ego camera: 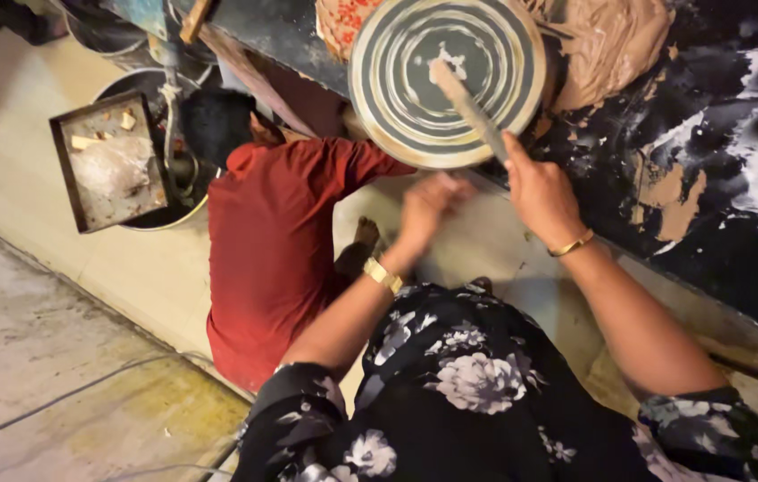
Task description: The person frosts a cake on a rotating stand by hand and using a palette knife, applying chocolate frosting to the top and sides.
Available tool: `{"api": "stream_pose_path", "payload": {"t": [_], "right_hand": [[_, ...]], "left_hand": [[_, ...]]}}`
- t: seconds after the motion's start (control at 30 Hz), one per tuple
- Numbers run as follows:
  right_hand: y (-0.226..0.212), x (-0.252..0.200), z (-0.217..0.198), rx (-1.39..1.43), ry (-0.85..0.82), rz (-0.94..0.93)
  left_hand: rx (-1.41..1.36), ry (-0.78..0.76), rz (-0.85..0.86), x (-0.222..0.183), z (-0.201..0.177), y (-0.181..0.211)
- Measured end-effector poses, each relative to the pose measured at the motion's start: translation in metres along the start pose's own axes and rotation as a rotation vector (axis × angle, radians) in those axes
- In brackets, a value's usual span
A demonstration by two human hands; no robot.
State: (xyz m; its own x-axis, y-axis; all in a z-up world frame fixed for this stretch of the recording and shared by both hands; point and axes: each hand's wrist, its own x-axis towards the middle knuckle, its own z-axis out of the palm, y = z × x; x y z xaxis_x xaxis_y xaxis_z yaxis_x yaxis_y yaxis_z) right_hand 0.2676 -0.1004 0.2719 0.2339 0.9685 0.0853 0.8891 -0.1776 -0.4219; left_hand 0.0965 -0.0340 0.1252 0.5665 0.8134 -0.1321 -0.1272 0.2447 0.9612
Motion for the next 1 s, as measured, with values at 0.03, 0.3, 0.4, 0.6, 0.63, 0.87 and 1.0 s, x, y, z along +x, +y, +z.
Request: {"api": "stream_pose_path", "payload": {"t": [0.03, 0.3, 0.4, 0.6, 0.63, 0.87, 1.0], "right_hand": [[-0.005, -0.006, 0.003, 0.011, -0.011, -0.008], [-0.017, -0.032, 0.010, 0.745, -0.367, 0.324], [-0.023, -0.039, 0.004, 0.995, -0.487, 0.513], [-0.045, -0.069, -0.004, 0.811, -0.336, 0.394], [-0.048, -0.071, -0.006, 0.773, -0.297, 0.360], [-0.069, -0.052, -0.030, 0.768, -0.146, 0.192], [-0.086, 0.023, -0.059, 0.703, -0.106, -0.034]], "left_hand": [[-0.093, -0.157, -0.112, -0.016, 0.010, -0.008], [-0.379, 0.035, -0.202, -0.036, -0.037, 0.006], [-0.339, 0.024, -0.180, -0.046, -0.021, 0.022], [-0.264, 0.070, -0.095, -0.061, 0.028, 0.053], [-0.235, 0.051, -0.083, -0.060, 0.027, 0.062], [0.023, -0.017, 0.104, -0.018, 0.004, 0.142], [-0.160, 0.019, 0.204, 0.046, -0.025, 0.181]]}}
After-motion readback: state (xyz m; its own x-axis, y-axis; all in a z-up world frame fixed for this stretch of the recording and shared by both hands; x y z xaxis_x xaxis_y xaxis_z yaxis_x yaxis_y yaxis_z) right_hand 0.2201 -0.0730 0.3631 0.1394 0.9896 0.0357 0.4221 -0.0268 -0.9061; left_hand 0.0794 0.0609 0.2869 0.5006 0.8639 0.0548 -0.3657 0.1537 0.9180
